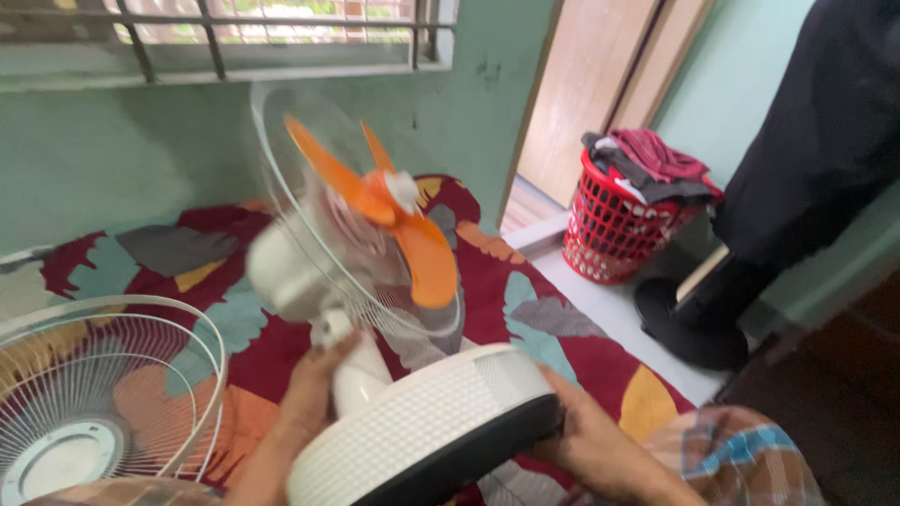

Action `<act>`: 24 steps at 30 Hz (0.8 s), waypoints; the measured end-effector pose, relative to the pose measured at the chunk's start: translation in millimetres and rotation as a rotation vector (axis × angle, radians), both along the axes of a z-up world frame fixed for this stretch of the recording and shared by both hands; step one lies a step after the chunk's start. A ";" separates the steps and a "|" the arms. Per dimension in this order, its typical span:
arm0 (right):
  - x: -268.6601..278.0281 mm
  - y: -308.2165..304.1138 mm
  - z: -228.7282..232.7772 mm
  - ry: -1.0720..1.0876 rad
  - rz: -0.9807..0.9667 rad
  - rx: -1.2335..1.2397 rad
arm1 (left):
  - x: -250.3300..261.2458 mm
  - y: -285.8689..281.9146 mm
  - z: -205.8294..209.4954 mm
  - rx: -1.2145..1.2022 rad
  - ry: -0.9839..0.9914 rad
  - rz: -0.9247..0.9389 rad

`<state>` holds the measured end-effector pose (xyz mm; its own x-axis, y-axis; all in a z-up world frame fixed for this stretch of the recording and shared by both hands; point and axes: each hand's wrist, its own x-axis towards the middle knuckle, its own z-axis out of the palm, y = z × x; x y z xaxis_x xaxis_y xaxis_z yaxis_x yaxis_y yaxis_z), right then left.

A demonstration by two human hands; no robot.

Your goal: The person disassembles a portable electric fan, removes the battery from the base, and detaches the fan blades. They then reassemble the fan, reinstall the battery, and test the fan by pressing buttons on the base.

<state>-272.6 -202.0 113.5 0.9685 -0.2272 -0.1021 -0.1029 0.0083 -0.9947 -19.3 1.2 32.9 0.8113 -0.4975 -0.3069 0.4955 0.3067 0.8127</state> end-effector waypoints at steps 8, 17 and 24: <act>14.1 -5.5 25.8 -0.122 0.023 -0.241 | 6.6 6.1 83.0 -0.298 0.161 -0.254; 17.7 -31.6 79.9 0.176 -0.204 -0.281 | 23.0 -1.7 122.8 -0.368 -0.159 -0.140; -3.0 -21.0 64.5 0.139 -0.219 -0.280 | -30.1 20.5 153.2 -0.424 -0.087 -0.116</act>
<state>-275.6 -223.0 178.0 0.8753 -0.4649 -0.1333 -0.2625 -0.2251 -0.9383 -49.4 21.8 186.0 0.7566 -0.6538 0.0108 0.4815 0.5683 0.6672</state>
